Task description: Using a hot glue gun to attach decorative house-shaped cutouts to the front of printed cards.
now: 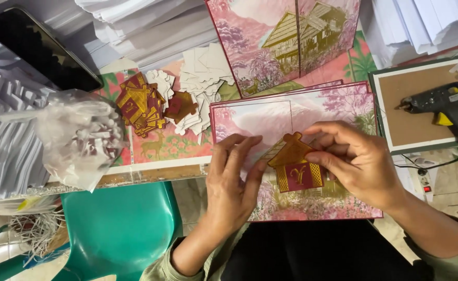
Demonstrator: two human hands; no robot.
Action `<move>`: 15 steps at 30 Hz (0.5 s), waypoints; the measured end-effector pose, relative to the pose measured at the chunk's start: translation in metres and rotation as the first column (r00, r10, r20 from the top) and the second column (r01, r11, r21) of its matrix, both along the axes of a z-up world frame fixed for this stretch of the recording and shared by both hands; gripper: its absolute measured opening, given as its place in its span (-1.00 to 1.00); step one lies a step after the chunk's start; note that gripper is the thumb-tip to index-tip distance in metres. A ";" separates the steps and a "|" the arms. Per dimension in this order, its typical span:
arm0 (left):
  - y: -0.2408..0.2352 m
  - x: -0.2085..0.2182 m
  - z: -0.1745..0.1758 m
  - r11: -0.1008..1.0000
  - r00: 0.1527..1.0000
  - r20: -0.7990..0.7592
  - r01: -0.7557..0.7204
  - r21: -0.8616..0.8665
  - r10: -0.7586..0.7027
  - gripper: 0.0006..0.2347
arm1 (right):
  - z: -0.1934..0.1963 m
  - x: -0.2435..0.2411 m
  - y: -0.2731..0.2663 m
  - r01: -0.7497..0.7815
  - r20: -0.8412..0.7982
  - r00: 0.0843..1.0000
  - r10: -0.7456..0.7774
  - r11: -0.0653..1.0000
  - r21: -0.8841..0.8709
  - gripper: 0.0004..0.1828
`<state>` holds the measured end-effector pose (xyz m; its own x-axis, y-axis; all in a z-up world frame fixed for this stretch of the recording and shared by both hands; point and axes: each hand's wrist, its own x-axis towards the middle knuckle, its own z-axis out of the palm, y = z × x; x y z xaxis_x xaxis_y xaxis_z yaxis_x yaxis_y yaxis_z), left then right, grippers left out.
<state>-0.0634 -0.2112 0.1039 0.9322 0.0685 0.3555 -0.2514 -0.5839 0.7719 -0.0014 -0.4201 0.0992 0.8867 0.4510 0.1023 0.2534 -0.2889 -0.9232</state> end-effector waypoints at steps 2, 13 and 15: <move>-0.001 0.001 -0.004 0.995 1.000 -0.012 0.012 0.097 -0.011 -0.70 | -0.002 0.002 0.004 -0.001 0.046 0.999 0.001 1.000 0.007 -0.62; -0.004 0.004 -0.005 0.907 0.999 0.000 0.040 0.420 -0.044 -0.72 | 0.001 -0.001 0.015 0.082 0.450 0.893 0.023 0.974 -0.213 -0.73; -0.003 0.004 -0.005 0.907 0.999 -0.005 0.040 0.420 -0.042 -0.72 | 0.000 -0.001 0.017 0.104 0.509 0.860 0.047 0.959 -0.265 -0.73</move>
<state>-0.0598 -0.2143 0.0992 0.9293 -0.1264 0.3469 -0.2851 -0.8426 0.4569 -0.0022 -0.4036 0.0994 0.7579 0.5030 0.4155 0.6497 -0.5240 -0.5507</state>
